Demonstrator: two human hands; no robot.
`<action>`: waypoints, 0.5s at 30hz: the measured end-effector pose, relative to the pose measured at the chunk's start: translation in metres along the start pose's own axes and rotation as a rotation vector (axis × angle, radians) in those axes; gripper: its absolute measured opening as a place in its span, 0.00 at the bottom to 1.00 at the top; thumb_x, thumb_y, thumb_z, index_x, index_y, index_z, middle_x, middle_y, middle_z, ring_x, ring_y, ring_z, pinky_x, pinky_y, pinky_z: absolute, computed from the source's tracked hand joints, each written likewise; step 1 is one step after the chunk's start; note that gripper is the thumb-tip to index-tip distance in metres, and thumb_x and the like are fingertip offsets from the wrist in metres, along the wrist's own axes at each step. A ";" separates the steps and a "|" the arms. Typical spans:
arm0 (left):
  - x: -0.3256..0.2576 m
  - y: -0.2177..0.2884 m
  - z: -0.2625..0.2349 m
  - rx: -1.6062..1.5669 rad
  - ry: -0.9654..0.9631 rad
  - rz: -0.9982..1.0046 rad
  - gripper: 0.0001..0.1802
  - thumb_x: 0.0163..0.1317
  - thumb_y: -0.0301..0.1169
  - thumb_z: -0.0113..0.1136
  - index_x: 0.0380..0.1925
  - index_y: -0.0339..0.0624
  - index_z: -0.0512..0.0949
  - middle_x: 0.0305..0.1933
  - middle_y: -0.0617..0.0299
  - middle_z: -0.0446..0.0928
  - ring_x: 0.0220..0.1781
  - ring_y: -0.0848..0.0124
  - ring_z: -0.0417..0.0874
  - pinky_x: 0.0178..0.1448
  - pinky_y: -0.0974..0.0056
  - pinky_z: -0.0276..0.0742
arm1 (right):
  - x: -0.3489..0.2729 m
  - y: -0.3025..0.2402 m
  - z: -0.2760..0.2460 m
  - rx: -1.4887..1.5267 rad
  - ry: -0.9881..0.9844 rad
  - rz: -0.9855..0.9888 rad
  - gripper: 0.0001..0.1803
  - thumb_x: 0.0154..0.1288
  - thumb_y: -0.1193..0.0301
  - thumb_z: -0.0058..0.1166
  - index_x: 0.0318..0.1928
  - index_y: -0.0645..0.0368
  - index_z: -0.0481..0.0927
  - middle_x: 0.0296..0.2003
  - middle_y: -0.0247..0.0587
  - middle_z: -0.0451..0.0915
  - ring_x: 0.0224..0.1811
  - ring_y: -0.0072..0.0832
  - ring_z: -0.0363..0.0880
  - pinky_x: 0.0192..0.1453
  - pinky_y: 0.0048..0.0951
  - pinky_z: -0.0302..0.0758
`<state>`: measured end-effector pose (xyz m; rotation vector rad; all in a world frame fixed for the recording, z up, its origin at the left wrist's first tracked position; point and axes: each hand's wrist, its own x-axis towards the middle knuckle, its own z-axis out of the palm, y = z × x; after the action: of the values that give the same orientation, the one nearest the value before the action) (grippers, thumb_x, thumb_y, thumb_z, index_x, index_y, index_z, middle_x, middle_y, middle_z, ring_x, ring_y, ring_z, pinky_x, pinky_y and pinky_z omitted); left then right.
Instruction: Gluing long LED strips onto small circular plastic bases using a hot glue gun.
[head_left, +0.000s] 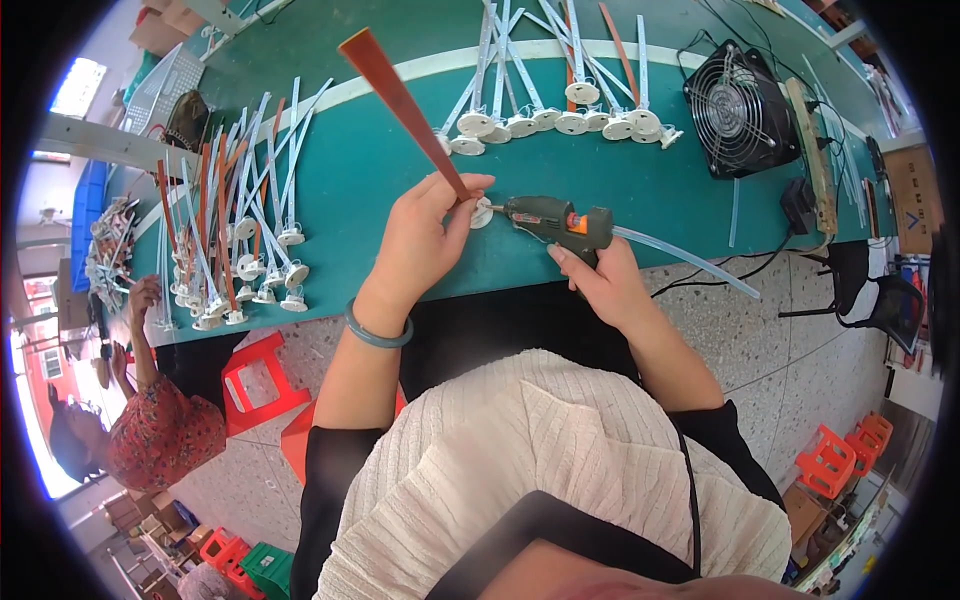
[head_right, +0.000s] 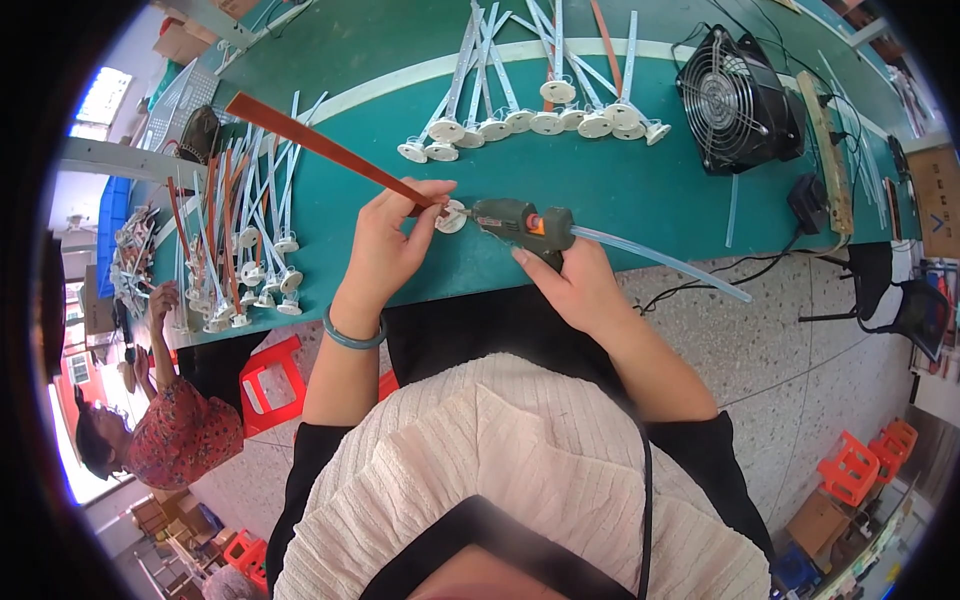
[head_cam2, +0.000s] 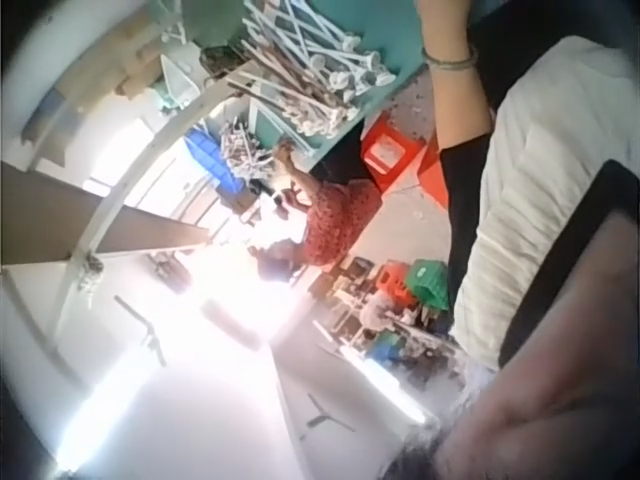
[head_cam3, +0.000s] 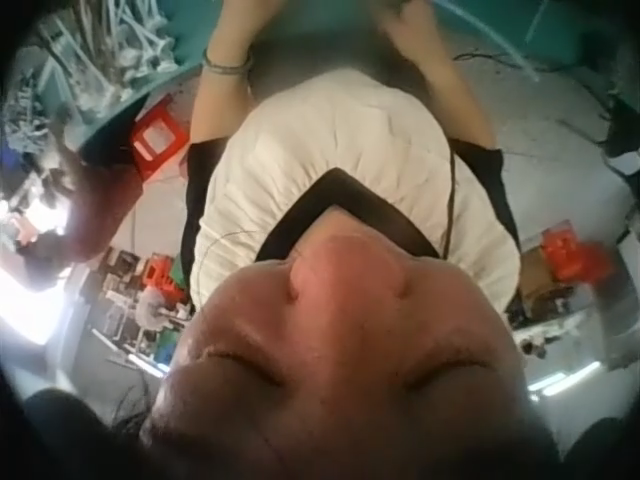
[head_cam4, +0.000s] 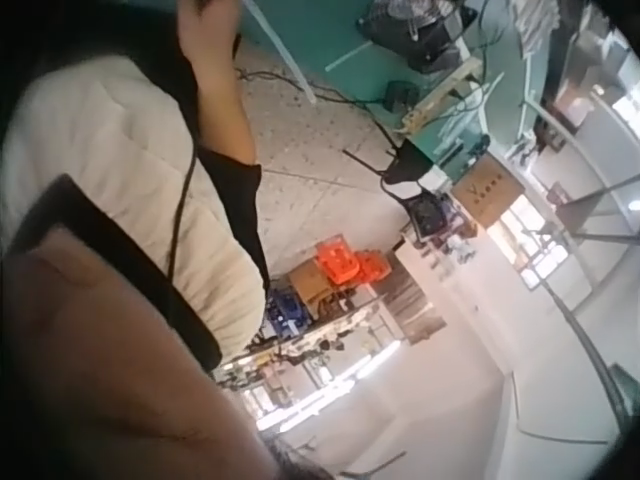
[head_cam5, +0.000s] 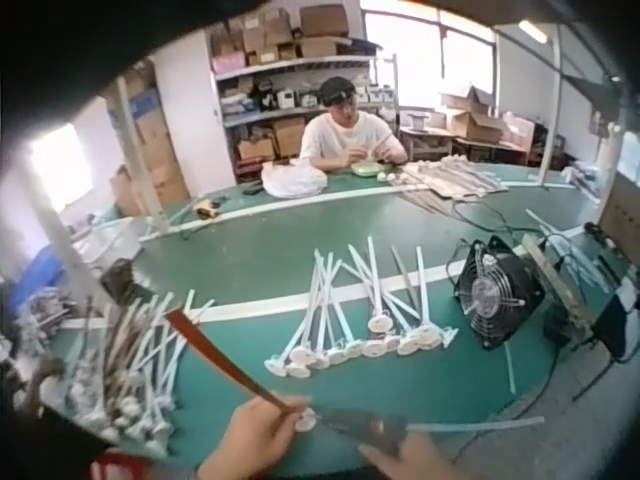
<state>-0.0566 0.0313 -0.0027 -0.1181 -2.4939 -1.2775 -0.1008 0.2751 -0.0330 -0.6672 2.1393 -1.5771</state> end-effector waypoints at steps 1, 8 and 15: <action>0.000 -0.001 0.001 -0.005 0.009 0.013 0.15 0.61 0.13 0.59 0.46 0.36 0.83 0.39 0.55 0.84 0.42 0.65 0.88 0.48 0.65 0.83 | -0.001 0.001 -0.001 -0.052 -0.020 -0.034 0.16 0.71 0.69 0.58 0.53 0.64 0.79 0.25 0.30 0.75 0.22 0.17 0.73 0.27 0.22 0.69; 0.013 0.001 0.002 -0.261 0.092 -0.174 0.13 0.63 0.16 0.60 0.48 0.34 0.82 0.43 0.55 0.85 0.42 0.69 0.88 0.46 0.66 0.84 | -0.025 0.029 -0.048 0.704 -0.091 0.096 0.22 0.70 0.70 0.55 0.60 0.68 0.74 0.35 0.48 0.83 0.26 0.24 0.79 0.31 0.24 0.74; 0.078 0.034 0.089 -0.315 -0.108 0.100 0.12 0.61 0.14 0.61 0.45 0.33 0.82 0.36 0.57 0.82 0.39 0.68 0.87 0.45 0.65 0.84 | -0.059 0.057 -0.100 0.672 0.210 -0.261 0.26 0.72 0.66 0.52 0.64 0.70 0.69 0.47 0.59 0.81 0.31 0.27 0.80 0.37 0.24 0.78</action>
<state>-0.1455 0.1171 0.0013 -0.3907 -2.3188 -1.6503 -0.1185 0.4008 -0.0575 -0.5757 1.5157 -2.4218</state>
